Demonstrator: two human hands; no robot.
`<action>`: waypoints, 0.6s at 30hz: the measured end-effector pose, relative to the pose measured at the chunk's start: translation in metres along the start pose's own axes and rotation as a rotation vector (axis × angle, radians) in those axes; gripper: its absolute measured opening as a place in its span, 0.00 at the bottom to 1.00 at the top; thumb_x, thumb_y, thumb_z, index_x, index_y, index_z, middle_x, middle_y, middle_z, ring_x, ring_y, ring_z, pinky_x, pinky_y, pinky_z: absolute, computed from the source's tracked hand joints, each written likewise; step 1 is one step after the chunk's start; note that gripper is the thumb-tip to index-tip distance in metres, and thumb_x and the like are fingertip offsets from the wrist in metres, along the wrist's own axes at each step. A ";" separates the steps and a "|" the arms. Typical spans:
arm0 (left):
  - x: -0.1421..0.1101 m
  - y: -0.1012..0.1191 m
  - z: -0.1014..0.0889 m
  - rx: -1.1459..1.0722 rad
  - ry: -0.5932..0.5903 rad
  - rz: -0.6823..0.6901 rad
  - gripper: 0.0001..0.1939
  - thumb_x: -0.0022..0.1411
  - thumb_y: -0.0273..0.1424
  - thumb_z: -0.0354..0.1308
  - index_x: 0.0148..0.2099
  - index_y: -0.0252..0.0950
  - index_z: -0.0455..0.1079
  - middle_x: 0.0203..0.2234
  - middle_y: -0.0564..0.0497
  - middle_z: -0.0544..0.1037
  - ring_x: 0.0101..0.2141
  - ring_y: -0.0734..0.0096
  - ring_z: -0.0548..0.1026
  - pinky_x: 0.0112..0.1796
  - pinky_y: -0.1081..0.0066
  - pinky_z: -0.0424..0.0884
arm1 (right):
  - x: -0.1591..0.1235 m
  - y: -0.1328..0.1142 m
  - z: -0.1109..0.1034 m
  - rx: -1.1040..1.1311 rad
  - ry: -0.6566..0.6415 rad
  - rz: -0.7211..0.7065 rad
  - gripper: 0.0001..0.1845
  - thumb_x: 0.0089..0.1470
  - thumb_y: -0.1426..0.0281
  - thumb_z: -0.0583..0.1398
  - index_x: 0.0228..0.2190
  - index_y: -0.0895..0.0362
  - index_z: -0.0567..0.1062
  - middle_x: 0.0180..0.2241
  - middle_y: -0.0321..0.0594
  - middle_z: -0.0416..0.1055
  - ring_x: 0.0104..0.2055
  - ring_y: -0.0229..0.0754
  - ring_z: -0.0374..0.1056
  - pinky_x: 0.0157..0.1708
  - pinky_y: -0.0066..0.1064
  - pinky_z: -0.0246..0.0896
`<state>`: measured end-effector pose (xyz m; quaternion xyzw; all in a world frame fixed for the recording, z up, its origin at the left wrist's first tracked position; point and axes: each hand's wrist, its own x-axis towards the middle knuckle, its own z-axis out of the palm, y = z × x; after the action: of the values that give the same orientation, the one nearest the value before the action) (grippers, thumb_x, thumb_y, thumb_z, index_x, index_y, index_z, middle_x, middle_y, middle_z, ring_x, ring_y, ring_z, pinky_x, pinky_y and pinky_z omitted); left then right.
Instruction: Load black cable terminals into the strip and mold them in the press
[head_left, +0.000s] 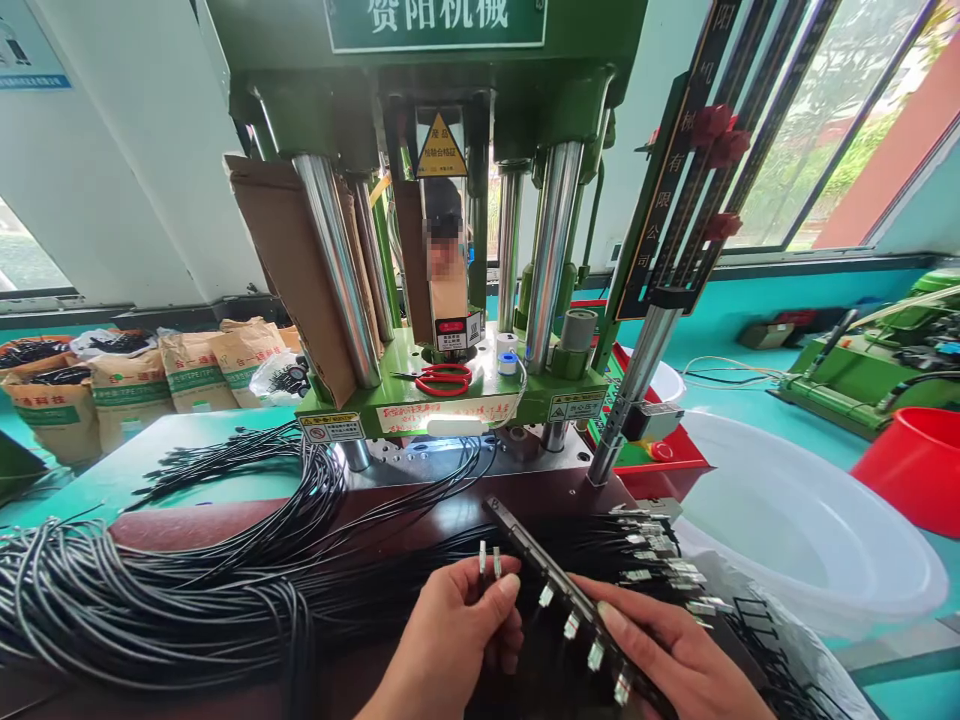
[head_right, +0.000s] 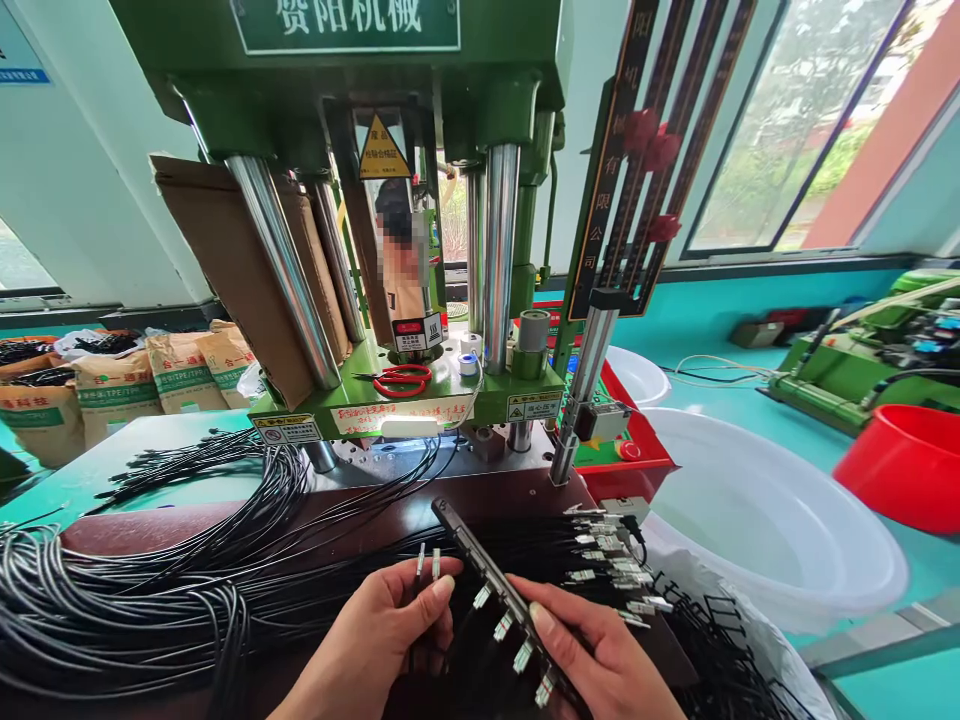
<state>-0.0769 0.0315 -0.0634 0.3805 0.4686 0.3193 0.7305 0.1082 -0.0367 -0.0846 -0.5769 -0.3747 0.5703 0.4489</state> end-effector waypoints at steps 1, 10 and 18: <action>0.001 -0.002 0.000 0.032 -0.009 0.013 0.27 0.45 0.44 0.66 0.42 0.32 0.67 0.18 0.57 0.69 0.17 0.79 0.66 0.17 0.78 0.64 | 0.000 0.000 0.001 0.008 -0.006 0.000 0.36 0.48 0.48 0.60 0.51 0.58 0.71 0.15 0.32 0.64 0.13 0.27 0.50 0.12 0.20 0.42; 0.009 -0.008 0.005 0.186 0.010 0.046 0.20 0.49 0.46 0.62 0.29 0.33 0.65 0.17 0.57 0.69 0.10 0.86 0.57 0.10 0.80 0.50 | 0.000 -0.007 -0.002 -0.032 -0.030 0.020 0.37 0.46 0.46 0.61 0.51 0.56 0.72 0.13 0.31 0.62 0.12 0.29 0.52 0.10 0.20 0.46; 0.006 -0.001 0.005 0.222 0.012 -0.007 0.17 0.50 0.43 0.61 0.28 0.34 0.65 0.16 0.58 0.69 0.10 0.85 0.57 0.10 0.80 0.49 | 0.000 -0.009 -0.003 -0.056 -0.058 0.011 0.36 0.46 0.46 0.61 0.51 0.54 0.73 0.13 0.33 0.65 0.12 0.31 0.54 0.10 0.21 0.48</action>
<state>-0.0696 0.0347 -0.0661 0.4557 0.5068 0.2652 0.6821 0.1121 -0.0340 -0.0764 -0.5747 -0.4001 0.5785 0.4183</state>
